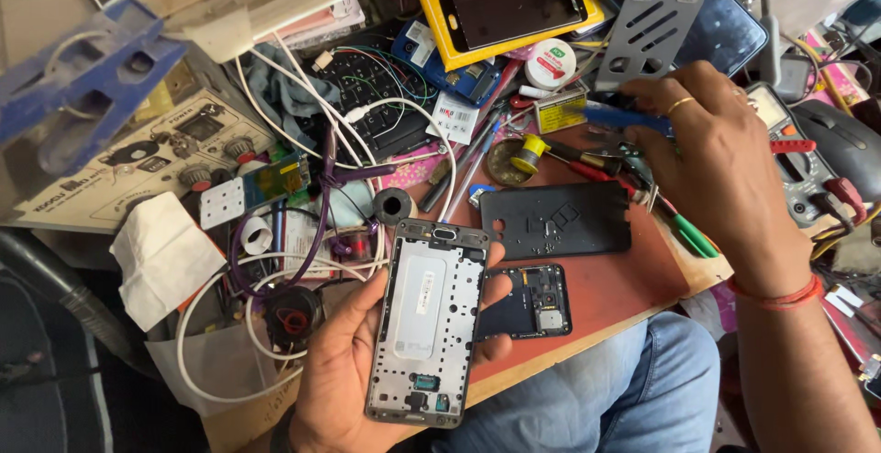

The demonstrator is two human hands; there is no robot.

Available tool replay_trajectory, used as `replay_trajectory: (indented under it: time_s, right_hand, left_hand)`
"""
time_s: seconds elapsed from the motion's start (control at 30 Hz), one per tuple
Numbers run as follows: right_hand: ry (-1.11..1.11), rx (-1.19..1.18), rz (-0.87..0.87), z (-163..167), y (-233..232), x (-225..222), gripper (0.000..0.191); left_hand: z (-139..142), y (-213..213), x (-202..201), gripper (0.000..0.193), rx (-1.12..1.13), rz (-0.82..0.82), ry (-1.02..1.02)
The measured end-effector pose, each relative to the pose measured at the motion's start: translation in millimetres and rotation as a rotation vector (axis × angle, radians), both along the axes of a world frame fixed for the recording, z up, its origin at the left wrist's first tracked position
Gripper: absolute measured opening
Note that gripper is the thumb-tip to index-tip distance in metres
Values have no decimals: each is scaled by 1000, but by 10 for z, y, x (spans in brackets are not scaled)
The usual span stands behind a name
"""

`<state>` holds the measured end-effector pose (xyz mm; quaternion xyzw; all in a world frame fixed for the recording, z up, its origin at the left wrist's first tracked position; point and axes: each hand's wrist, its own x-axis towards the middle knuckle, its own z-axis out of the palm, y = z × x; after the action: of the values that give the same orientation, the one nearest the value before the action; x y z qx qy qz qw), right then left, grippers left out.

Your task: The person cleans the interior of a disassembled smartphone chassis with a blue plastic tool, then places a black back cover onto the chassis. They remove the cover, insert a SIM tray, and use a red-handled screwdriver to tighten screws on the chassis. The person continues to adjust and secure components inside the phone frame.

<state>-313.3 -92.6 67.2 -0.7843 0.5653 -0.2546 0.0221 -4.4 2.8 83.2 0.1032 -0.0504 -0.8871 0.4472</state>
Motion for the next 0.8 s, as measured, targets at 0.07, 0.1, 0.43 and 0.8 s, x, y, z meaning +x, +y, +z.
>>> replay_trajectory:
  time_s: [0.07, 0.1, 0.43, 0.8]
  right_hand:
    - [21, -128, 1, -72, 73, -7, 40]
    - [29, -193, -1, -92, 137, 18, 41]
    - [-17, 145, 543, -328, 765, 849, 78]
    - [30, 163, 622, -318, 581, 1089, 89]
  left_hand:
    - [-15, -4, 9, 60, -2, 24, -97]
    - [-23, -4, 32, 61, 3, 39, -118]
    - [-118, 19, 238, 67, -131, 200, -178]
    - [-149, 30, 458, 82, -194, 181, -316]
